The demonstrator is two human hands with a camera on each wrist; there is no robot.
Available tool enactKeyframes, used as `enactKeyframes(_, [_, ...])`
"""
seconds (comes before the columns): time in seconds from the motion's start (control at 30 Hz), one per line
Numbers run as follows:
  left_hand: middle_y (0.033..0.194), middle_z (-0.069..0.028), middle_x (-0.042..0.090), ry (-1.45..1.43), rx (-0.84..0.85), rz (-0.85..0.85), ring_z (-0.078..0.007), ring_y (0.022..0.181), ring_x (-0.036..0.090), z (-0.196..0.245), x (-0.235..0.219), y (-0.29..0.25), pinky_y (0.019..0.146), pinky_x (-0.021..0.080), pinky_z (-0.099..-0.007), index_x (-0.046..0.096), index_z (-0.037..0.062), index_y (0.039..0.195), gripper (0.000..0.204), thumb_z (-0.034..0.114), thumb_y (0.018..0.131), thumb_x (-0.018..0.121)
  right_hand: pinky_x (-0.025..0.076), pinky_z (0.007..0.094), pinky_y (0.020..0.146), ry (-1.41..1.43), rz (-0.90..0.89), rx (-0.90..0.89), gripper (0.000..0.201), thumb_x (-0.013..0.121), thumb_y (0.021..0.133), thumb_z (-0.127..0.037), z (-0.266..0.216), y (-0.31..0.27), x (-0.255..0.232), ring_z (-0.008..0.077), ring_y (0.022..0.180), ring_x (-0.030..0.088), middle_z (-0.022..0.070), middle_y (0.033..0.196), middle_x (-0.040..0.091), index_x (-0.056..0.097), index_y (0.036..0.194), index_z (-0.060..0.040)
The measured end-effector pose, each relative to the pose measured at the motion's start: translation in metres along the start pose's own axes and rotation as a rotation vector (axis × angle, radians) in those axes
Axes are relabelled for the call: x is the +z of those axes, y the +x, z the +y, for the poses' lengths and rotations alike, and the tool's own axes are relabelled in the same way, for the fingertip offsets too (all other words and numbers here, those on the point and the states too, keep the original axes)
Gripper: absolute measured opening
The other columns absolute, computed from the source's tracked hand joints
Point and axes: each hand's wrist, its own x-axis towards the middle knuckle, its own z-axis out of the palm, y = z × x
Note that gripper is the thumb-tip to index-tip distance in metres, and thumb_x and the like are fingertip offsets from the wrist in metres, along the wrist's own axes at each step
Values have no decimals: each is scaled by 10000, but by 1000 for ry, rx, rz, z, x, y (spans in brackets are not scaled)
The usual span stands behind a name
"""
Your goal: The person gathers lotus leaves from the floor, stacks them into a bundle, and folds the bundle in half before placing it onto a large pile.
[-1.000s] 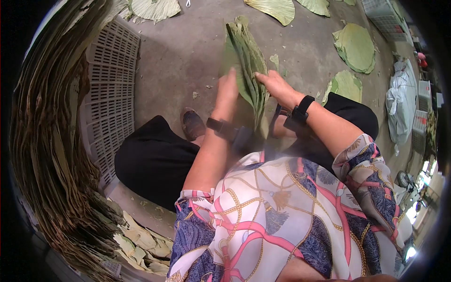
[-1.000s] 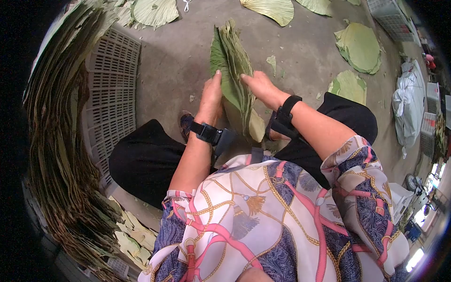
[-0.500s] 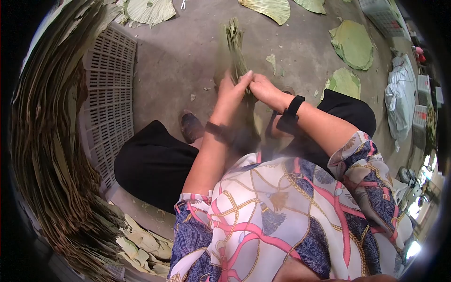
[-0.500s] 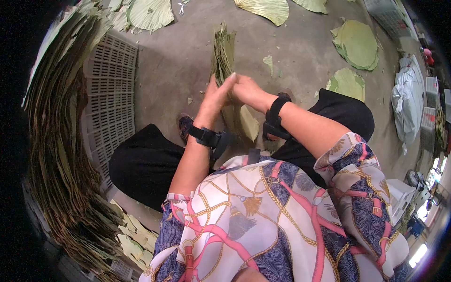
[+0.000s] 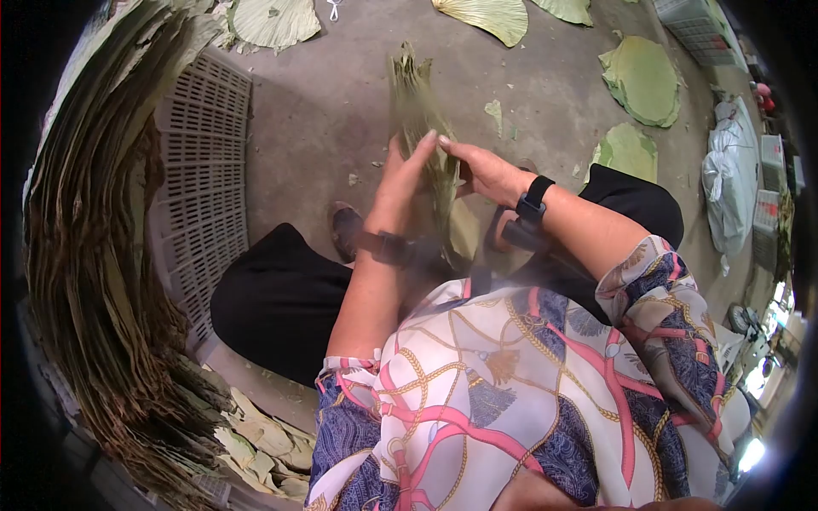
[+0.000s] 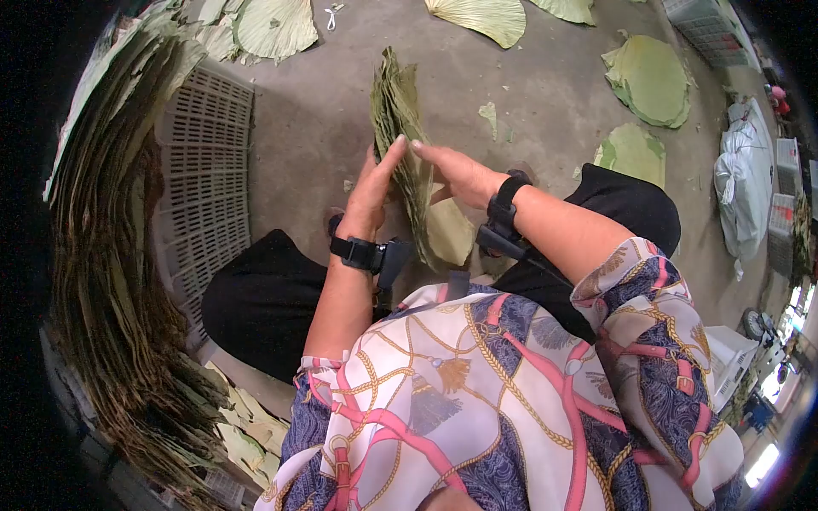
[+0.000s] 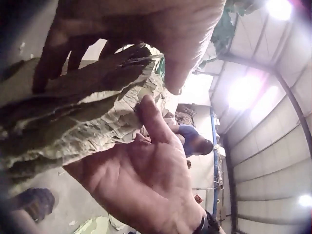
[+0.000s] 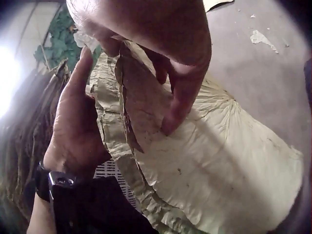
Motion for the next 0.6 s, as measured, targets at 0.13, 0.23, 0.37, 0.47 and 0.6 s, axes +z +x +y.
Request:
enactKeyframes(0.13, [1259, -113, 518, 182, 118, -35, -229, 1142, 498, -7, -3, 7, 968, 396, -373, 374, 39, 1357, 709, 362, 817, 699, 343, 525, 1000, 120, 27, 0, 664, 375, 937, -586, 7, 6, 3, 277, 1264, 405, 109, 1376, 444, 383, 1391, -103])
enactKeyframes(0.23, [1244, -106, 533, 185, 208, -67, -216, 1117, 519, -11, -5, 8, 963, 403, -359, 391, 38, 1344, 685, 301, 804, 720, 342, 520, 1010, 142, 31, 9, 671, 364, 941, -586, 3, 5, 6, 284, 1274, 397, 117, 1379, 439, 377, 1394, -90])
enactKeyframes(0.37, [1213, -94, 559, -1, 0, 81, -204, 1064, 562, -9, -7, -5, 915, 442, -337, 440, 48, 1312, 598, 266, 817, 697, 362, 491, 1008, 196, 19, -21, 661, 364, 949, -571, 1, 4, 10, 278, 1267, 407, 118, 1377, 443, 378, 1391, -80])
enactKeyframes(0.47, [1133, -91, 609, -77, -96, 93, -204, 996, 602, -17, -25, -1, 843, 482, -335, 511, 41, 1253, 478, 284, 859, 632, 374, 474, 998, 223, 37, -27, 664, 367, 952, -560, -1, 2, 11, 272, 1256, 422, 125, 1368, 451, 370, 1392, -64])
enactKeyframes(0.6, [1115, -103, 621, -268, -156, 121, -223, 983, 611, -29, -32, 1, 843, 494, -358, 533, 2, 1213, 400, 270, 916, 547, 381, 457, 985, 110, 137, 14, 679, 369, 954, -550, 6, 11, 5, 272, 1229, 442, 137, 1356, 459, 379, 1376, -19])
